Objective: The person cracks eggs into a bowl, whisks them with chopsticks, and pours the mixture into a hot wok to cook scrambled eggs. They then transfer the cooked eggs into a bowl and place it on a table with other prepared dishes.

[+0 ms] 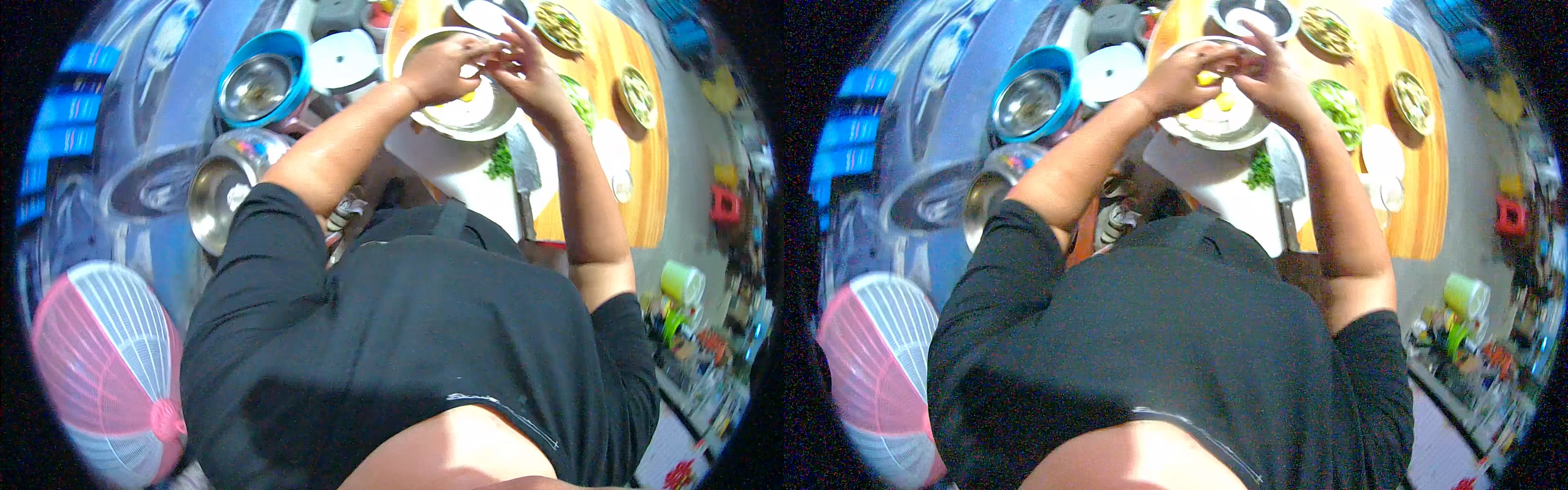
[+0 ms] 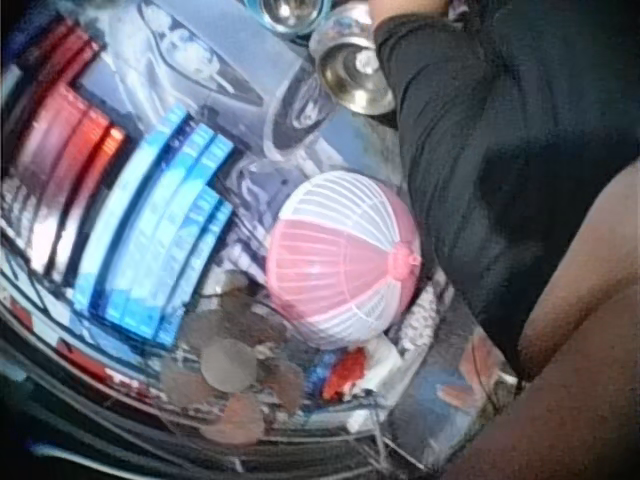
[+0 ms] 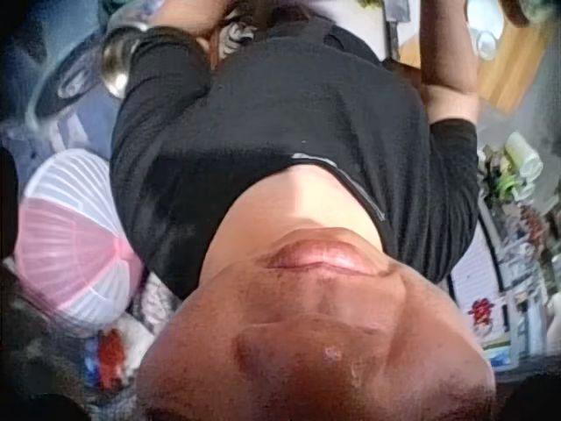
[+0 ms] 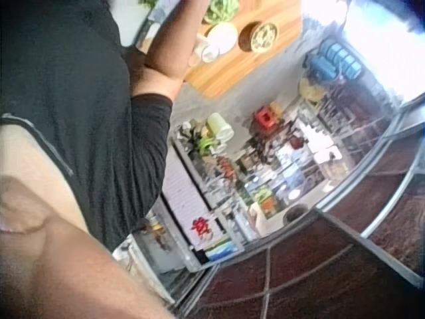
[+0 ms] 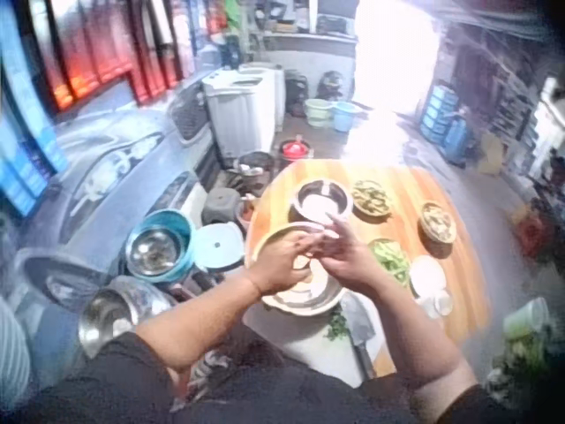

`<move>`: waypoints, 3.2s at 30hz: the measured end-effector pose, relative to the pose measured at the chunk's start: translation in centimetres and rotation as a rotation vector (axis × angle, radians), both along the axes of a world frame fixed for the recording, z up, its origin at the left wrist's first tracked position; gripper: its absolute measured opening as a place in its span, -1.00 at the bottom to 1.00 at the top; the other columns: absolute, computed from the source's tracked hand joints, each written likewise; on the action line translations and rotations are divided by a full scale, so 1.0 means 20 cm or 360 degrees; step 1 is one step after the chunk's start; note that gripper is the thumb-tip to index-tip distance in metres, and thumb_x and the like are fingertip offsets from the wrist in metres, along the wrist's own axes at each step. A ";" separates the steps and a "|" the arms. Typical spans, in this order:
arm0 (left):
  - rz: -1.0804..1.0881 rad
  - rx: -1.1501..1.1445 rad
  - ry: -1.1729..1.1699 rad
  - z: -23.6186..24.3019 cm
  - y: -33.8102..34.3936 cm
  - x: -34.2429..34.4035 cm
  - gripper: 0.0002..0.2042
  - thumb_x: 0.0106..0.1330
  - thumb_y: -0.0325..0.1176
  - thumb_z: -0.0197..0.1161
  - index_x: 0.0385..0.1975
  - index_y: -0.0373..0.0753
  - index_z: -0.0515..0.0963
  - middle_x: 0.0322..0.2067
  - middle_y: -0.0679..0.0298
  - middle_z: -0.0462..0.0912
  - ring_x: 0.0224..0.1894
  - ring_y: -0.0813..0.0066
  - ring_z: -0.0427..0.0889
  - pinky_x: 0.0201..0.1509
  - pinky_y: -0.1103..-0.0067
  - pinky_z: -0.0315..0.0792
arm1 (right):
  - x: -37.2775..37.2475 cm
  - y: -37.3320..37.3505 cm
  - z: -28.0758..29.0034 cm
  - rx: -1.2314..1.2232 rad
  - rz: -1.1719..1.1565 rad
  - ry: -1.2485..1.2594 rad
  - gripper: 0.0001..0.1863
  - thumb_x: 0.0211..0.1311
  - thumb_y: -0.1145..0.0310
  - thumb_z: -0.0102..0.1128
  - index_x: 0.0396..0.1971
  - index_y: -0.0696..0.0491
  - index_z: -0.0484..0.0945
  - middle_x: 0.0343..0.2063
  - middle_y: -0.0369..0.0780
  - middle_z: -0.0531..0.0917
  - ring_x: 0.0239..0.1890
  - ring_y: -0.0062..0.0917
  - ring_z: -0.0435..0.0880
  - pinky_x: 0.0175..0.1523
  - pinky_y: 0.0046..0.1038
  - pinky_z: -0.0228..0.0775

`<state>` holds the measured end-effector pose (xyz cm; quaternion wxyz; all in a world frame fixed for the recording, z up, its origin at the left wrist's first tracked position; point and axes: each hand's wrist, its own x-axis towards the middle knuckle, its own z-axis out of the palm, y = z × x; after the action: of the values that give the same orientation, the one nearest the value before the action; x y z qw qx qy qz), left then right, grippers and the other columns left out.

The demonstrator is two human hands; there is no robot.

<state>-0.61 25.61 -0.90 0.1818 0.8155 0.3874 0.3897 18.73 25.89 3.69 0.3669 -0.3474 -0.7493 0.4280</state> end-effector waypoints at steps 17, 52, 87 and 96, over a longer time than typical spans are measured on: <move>0.2267 -0.0958 -0.0748 -0.89 -2.23 -0.51 -0.58 0.15 -0.35 0.32 -0.02 -0.23 0.33 -0.26 0.26 0.53 -0.20 0.51 0.53 -0.06 0.54 0.46 | -0.11 -0.69 -0.39 -0.0625 0.0927 -0.0368 -0.43 0.18 0.59 0.12 0.23 0.10 0.26 0.09 -0.15 0.46 -0.03 -0.50 0.52 0.11 -0.46 0.34; 0.0463 -0.1908 -0.0828 -0.57 -0.20 -0.30 -0.72 0.31 -0.11 0.13 -0.22 -0.21 0.50 -0.42 0.37 0.59 -0.55 0.57 0.55 -0.55 0.65 0.30 | 0.42 -1.43 -0.37 -0.0494 -0.1251 -0.0624 -0.54 0.17 0.28 0.13 0.06 0.15 0.43 -0.13 -0.06 0.55 -0.07 -0.33 0.55 0.05 -0.38 0.38; -0.1300 -0.2046 0.0189 0.20 -0.80 0.76 -0.80 0.22 -0.29 0.16 -0.22 -0.20 0.43 -0.32 0.26 0.56 -0.38 0.46 0.56 -0.28 0.54 0.52 | 0.16 -2.30 -0.24 -0.0048 -0.2437 0.1157 -0.25 0.28 -0.10 0.05 0.27 0.10 0.11 0.13 -0.13 0.40 0.17 -0.45 0.32 0.24 -0.41 0.18; -0.1683 -0.2199 0.0297 0.18 -1.56 1.06 -0.40 0.25 0.01 0.08 0.27 -0.09 0.20 0.15 0.11 0.38 0.03 0.19 0.52 -0.09 0.26 0.56 | 0.13 -3.02 -0.33 0.0148 -0.2835 0.1048 -0.42 0.29 0.26 -0.03 0.25 0.16 0.10 0.06 -0.20 0.42 0.08 -0.52 0.35 0.20 -0.41 0.20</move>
<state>20.64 -5.54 2.79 0.7598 0.6242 0.1212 -0.1359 21.33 -34.58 -2.87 0.7647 -0.6378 -0.0842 0.0370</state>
